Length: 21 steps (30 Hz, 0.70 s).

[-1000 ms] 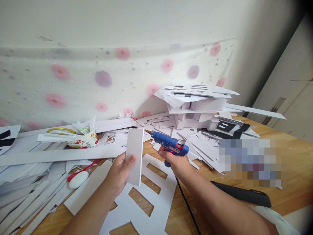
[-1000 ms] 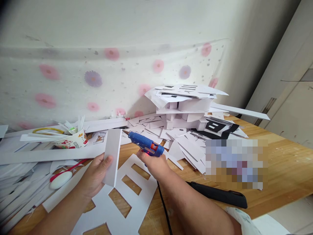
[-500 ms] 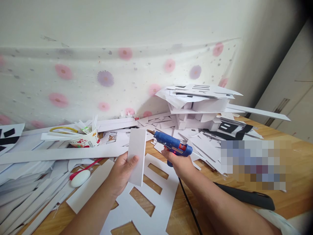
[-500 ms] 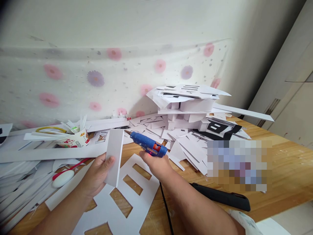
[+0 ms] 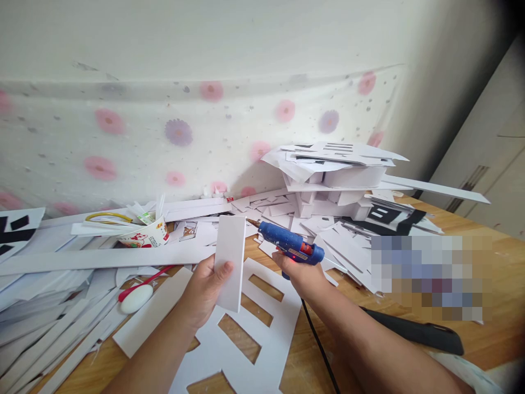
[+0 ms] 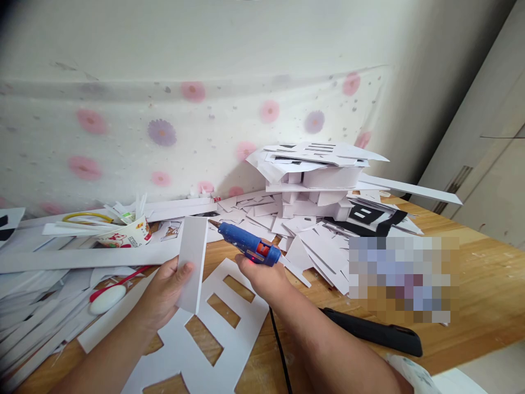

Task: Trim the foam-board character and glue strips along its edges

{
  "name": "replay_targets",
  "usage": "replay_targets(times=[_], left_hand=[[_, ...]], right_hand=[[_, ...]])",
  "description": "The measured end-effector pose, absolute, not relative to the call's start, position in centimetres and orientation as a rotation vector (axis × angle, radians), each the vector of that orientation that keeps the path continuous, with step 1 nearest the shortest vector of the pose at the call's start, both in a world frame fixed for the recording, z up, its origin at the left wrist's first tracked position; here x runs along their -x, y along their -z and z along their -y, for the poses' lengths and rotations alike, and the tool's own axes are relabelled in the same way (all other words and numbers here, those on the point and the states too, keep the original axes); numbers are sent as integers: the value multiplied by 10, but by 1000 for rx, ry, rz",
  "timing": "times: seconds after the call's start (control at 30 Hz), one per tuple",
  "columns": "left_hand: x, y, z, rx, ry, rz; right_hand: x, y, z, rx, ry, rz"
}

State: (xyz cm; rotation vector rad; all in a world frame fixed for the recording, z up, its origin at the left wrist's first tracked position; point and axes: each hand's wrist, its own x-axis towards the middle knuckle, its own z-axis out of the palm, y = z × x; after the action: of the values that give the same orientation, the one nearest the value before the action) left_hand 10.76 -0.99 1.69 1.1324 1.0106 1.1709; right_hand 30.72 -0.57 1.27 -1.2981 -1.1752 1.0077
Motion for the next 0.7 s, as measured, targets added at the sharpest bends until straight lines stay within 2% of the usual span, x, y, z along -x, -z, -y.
replay_targets(times=[0.7], left_hand=[[-108,-19,10,-1129,-1143,-1001]], right_hand=[[-305,-20,6,1082,-946,1282]])
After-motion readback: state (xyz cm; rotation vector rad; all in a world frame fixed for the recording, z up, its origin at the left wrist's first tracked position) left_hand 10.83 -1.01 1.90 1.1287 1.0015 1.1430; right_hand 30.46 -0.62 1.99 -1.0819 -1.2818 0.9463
